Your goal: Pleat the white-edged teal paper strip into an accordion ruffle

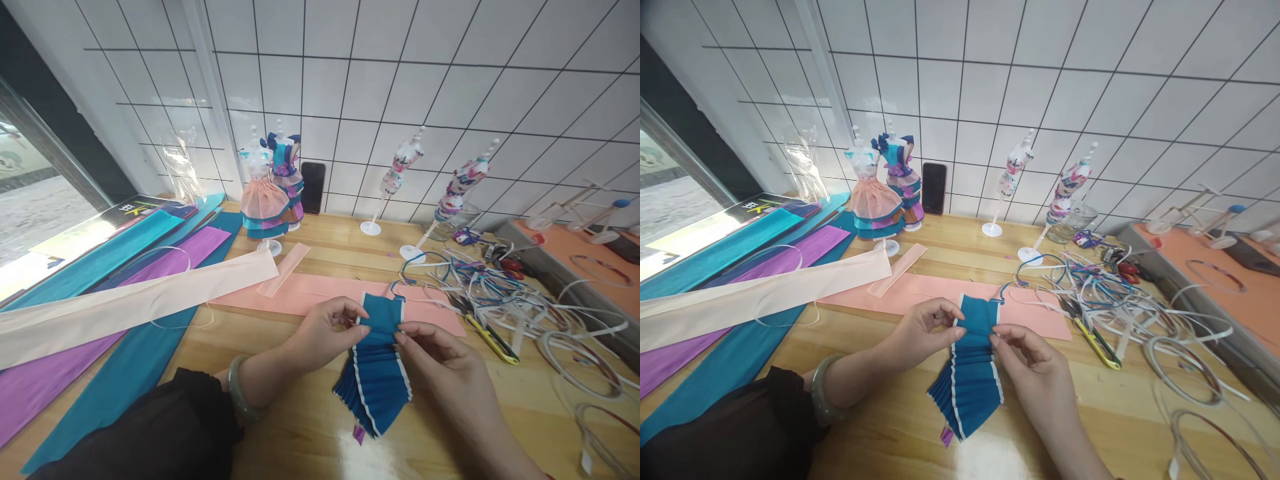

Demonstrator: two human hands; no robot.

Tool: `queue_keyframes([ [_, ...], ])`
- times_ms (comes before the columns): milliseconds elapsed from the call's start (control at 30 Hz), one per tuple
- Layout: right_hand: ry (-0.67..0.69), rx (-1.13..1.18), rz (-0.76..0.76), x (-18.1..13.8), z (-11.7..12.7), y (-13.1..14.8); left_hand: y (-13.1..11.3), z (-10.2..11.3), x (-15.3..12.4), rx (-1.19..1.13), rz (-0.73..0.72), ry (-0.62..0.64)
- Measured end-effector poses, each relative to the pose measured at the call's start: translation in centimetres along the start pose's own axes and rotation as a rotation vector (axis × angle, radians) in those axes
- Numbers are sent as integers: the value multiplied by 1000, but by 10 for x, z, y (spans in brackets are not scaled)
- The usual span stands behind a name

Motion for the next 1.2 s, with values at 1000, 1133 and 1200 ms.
queue_keyframes([
  [1000,3,0,38,-3,-5,6,16,-5,-5,-10,161,48],
  [1133,13,-43,69,-3,-4,8,16,-3,-4,-5,154,35],
  [1200,4,-105,121,-3,-2,14,16,-2,-4,11,152,26],
])
Point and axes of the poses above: each hand's wrist, its own x-axis towards the middle knuckle, its own z-axis out of the back of the hand, y = z × x, the point moved 9 cm from there along x, towards the middle knuckle, and after that the axes turned 8 degrees about -x, right-handed, at the moved point
